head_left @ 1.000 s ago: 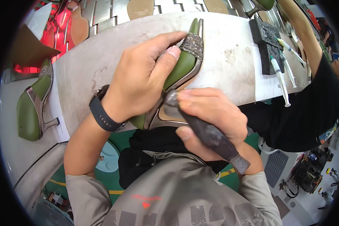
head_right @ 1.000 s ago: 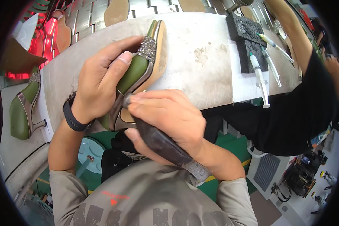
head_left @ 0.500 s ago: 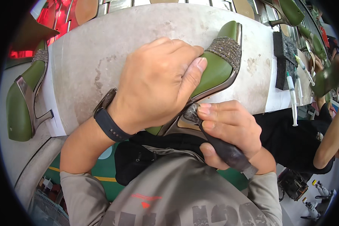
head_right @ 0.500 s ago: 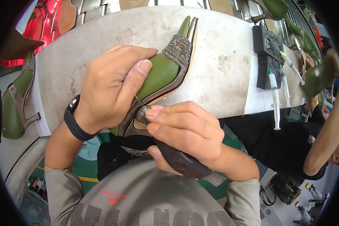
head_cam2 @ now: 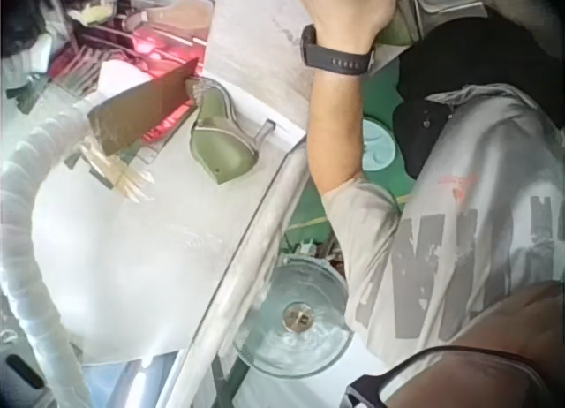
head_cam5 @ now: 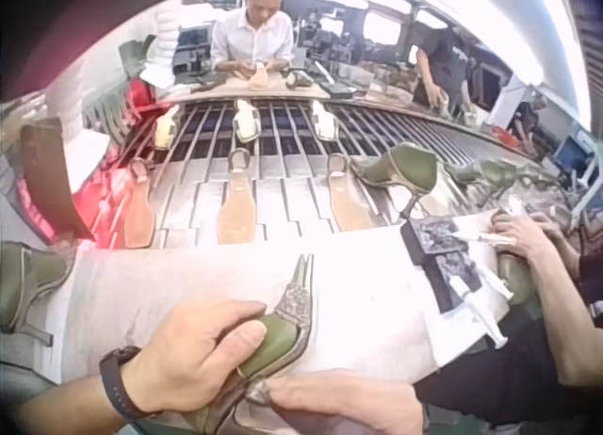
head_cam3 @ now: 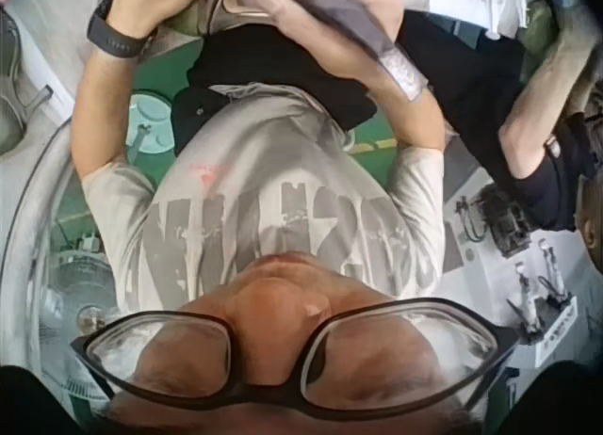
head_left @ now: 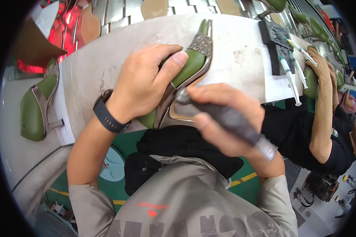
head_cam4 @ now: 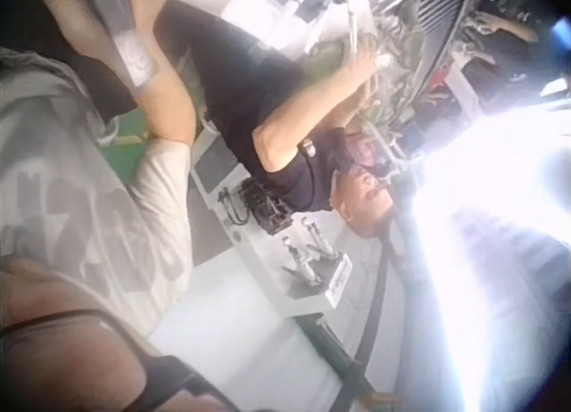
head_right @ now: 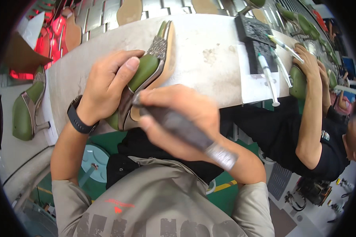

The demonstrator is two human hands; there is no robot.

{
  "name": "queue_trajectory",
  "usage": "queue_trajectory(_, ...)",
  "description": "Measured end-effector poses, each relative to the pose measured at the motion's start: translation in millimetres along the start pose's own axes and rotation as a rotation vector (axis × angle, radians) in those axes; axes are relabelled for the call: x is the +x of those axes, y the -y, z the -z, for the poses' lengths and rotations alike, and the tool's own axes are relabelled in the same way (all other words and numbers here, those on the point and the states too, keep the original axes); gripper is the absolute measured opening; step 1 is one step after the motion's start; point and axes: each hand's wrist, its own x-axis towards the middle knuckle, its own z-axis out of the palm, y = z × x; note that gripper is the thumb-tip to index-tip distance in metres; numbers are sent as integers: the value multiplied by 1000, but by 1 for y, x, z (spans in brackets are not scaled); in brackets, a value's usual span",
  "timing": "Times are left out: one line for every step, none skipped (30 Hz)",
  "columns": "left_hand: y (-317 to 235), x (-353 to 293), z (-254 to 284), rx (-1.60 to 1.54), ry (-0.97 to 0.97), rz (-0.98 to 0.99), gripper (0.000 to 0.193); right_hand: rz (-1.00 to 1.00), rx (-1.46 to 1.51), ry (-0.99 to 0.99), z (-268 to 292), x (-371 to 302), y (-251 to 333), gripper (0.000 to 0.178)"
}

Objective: The person assembles high-heeled shoes by taking shoe uppers and soles from a conveyor, aligning and pressing the soles onto the uppers by hand, tapping the edges with a hammer, and applying adhesive with a syringe.

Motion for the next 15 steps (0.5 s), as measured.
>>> queue_trajectory(-1, -1, -3, 8, 19, 1, 40, -230, 142, -95, 8, -3, 10, 30)
queue_trajectory(-2, 0, -4, 15, 36, 5, 48, -267, 213, -222, 15, 0, 15, 26)
queue_trajectory(-8, 6, -7, 21, 79, 22, 71, -245, 247, -342, 22, 5, 13, 25)
queue_trajectory(-18, 9, -11, 22, 84, 12, 71, -225, 287, -458, 28, 11, 9, 23)
queue_trajectory(-27, 12, -16, 168, 136, 27, 78, -222, 285, -467, 33, 16, 5, 23)
queue_trajectory(-32, 14, -19, 310, 187, 40, 86, -304, 301, -370, 39, 21, 2, 22)
queue_trajectory(-31, 14, -23, 305, 184, 48, 93, -387, 317, -272, 44, 26, -1, 21)
queue_trajectory(-32, 16, -23, 302, 189, 43, 93, -388, 314, -279, 48, 34, -3, 21)
queue_trajectory(-31, 17, -22, 326, 206, 46, 92, -402, 306, -268, 51, 42, -5, 20)
queue_trajectory(-30, 17, -21, 350, 222, 51, 91, -416, 299, -256, 53, 51, -8, 19)
queue_trajectory(-30, 18, -23, 327, 240, 62, 91, -395, 258, -247, 56, 59, -13, 16)
queue_trajectory(-28, 18, -22, 333, 240, 62, 91, -385, 232, -262, 57, 68, -23, 16)
queue_trajectory(-29, 18, -21, 324, 233, 44, 91, -377, 217, -288, 58, 75, -32, 17)
queue_trajectory(-29, 18, -21, 316, 225, 25, 91, -367, 203, -314, 59, 83, -40, 17)
queue_trajectory(-28, 18, -19, 325, 220, 27, 91, -365, 216, -336, 56, 90, -45, 19)
